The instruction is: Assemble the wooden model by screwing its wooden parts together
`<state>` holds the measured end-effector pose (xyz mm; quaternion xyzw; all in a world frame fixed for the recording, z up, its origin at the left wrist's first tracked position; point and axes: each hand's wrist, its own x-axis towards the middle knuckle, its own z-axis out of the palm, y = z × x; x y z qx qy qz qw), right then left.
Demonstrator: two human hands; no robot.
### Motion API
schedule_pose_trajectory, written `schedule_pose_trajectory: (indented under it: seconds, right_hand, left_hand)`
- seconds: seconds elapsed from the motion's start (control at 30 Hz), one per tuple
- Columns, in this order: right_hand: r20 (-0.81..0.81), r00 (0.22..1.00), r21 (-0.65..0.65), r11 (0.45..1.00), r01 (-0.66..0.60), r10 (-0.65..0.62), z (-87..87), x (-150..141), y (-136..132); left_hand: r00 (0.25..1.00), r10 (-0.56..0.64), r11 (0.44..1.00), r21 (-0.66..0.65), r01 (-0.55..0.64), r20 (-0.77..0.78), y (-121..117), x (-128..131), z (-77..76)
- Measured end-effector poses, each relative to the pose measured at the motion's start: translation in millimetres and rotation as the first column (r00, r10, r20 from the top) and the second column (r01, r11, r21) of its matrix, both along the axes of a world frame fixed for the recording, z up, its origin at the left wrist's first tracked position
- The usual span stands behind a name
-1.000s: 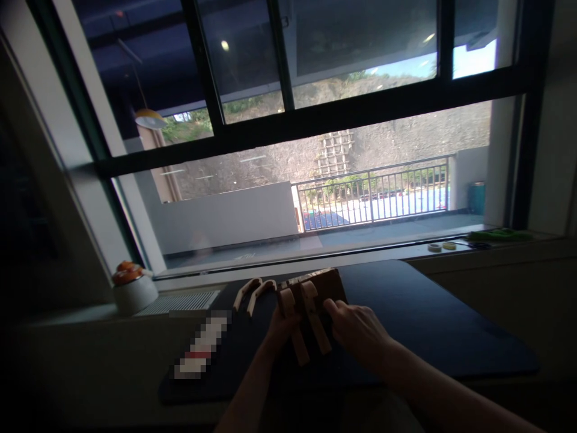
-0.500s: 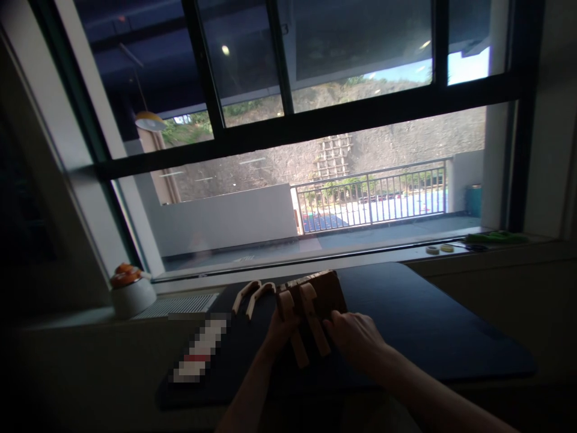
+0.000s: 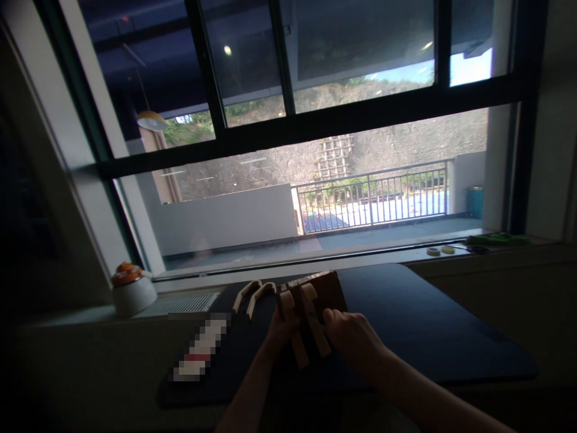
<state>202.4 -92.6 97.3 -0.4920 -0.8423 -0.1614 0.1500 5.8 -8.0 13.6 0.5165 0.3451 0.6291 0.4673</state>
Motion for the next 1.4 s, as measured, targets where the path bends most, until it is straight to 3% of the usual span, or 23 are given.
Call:
schedule_pose_trajectory:
  seconds: [0.2,0.43,0.57,0.83,1.17,1.4]
  right_hand:
    - [-0.089,0.991,-0.033,0.994,0.100,-0.103,-1.7,3.0,4.9]
    - [-0.012,1.000,0.015,1.000,-0.022,0.022,11.9,1.4,-3.1]
    - [0.029,0.996,0.020,0.996,-0.082,0.082,7.8,-0.9,-5.3]
    - [-0.124,0.989,0.008,0.997,0.078,-0.076,-7.3,2.8,1.5]
    - [-0.128,0.987,0.017,0.995,-0.097,0.098,2.8,-7.1,-0.9]
    - [-0.275,0.961,0.011,0.999,0.045,-0.040,4.8,-4.5,8.2]
  left_hand:
    - [1.000,-0.018,1.000,0.026,0.017,0.022,-2.6,-0.3,0.6]
    - [1.000,-0.022,1.000,0.021,0.022,0.008,1.8,0.0,-2.6]
    - [0.999,-0.046,0.998,0.039,0.045,0.010,5.1,-1.5,-6.5]
    - [1.000,-0.008,1.000,0.013,0.008,-0.002,-3.2,0.7,1.5]
    - [1.000,-0.015,1.000,-0.001,0.015,0.014,-3.0,1.6,2.1]
    - [1.000,-0.004,1.000,-0.015,0.004,0.016,-6.8,1.9,7.5]
